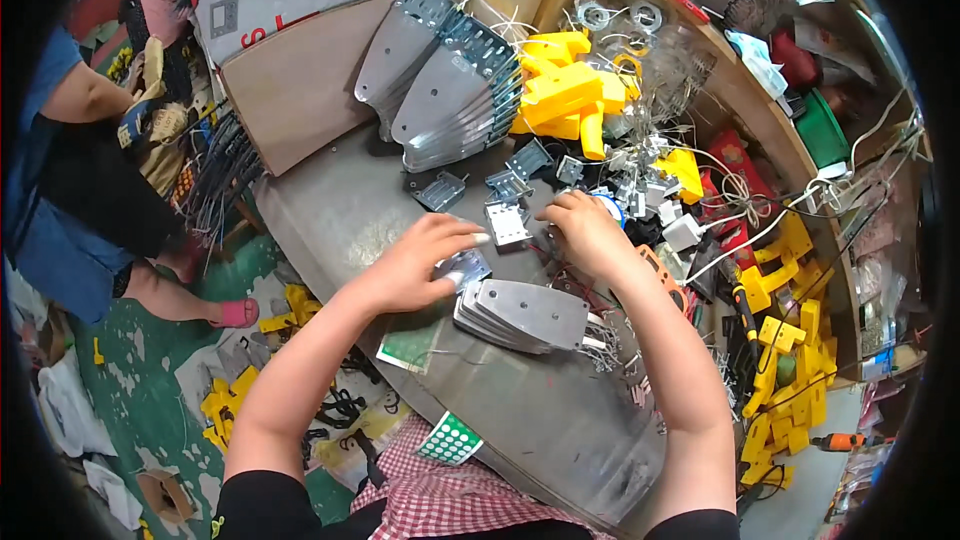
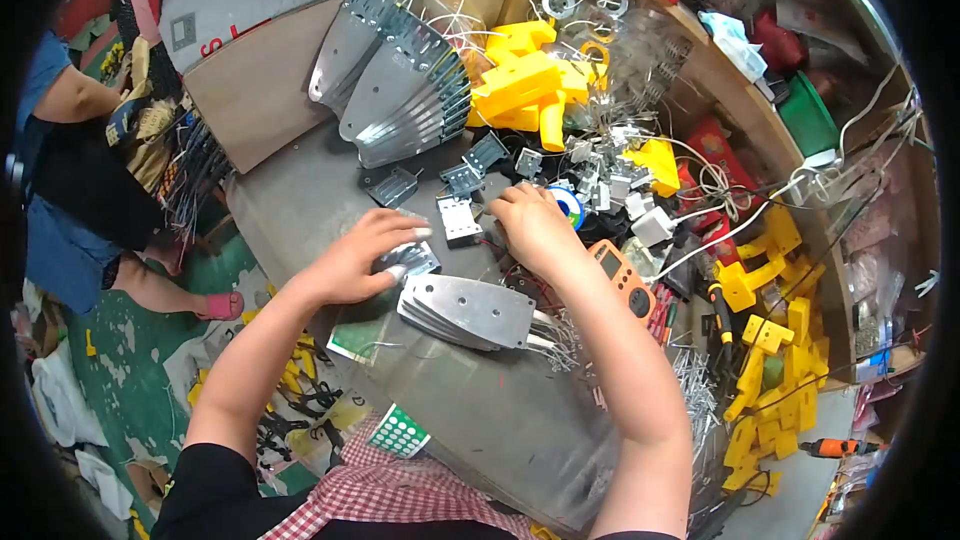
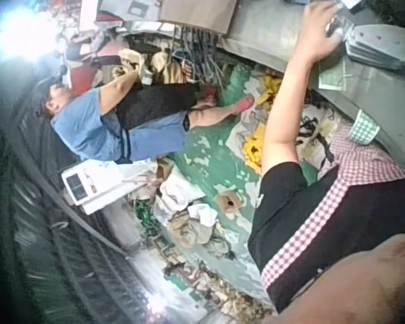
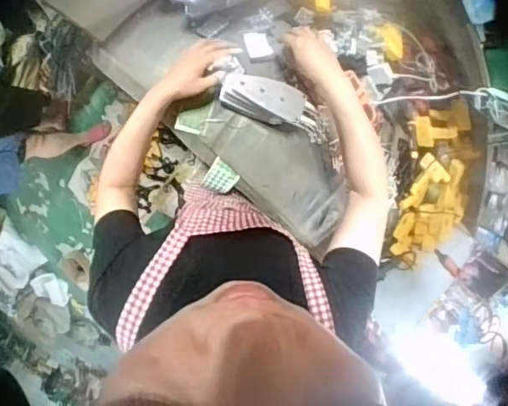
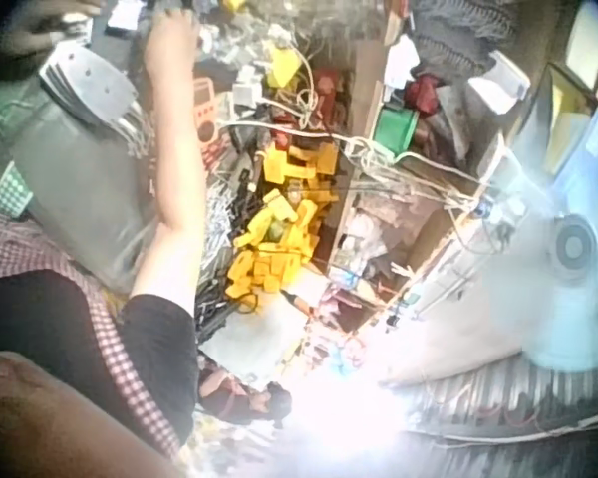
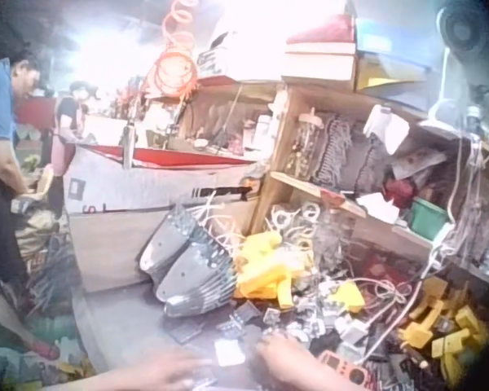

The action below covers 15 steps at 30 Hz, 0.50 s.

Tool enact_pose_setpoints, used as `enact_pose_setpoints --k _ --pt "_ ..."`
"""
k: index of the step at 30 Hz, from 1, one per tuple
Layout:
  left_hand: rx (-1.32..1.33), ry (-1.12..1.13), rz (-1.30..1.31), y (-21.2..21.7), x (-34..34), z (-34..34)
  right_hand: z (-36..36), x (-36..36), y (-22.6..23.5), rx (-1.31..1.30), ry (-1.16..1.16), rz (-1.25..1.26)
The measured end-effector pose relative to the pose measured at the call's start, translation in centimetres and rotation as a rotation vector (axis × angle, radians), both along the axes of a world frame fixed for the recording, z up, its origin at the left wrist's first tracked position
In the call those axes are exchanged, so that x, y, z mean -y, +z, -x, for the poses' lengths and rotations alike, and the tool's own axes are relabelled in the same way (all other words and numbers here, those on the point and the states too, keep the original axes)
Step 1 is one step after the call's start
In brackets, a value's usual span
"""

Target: Assembling mechanical components using screws and an electric screwdriver in a workshop setting.

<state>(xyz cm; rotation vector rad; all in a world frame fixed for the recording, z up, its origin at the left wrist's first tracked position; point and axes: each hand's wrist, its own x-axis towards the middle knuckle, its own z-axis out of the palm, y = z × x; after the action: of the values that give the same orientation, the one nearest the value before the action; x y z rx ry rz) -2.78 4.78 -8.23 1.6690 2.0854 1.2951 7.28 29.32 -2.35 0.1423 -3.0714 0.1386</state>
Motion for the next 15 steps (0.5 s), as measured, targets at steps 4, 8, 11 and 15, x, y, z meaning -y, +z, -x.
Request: enact_pose_setpoints --k 4,8,11,15 --pt "-0.248 -0.184 0.265 0.6 -1.4 -0.1 0.8 -0.8 -0.3 -0.078 0.032 0.085" --pt "-0.184 -0.308 0.257 -0.1 -0.4 0.7 1.1 -0.9 0.2 -0.109 0.024 0.167" --pt "-0.153 -0.205 0.169 -0.9 0.5 0.1 1.7 0.6 -1.0 -0.071 -0.143 0.278" --pt "-0.125 -0.185 0.118 -1.2 0.5 0.0 2.8 1.0 -3.3 0.065 -0.198 0.349"
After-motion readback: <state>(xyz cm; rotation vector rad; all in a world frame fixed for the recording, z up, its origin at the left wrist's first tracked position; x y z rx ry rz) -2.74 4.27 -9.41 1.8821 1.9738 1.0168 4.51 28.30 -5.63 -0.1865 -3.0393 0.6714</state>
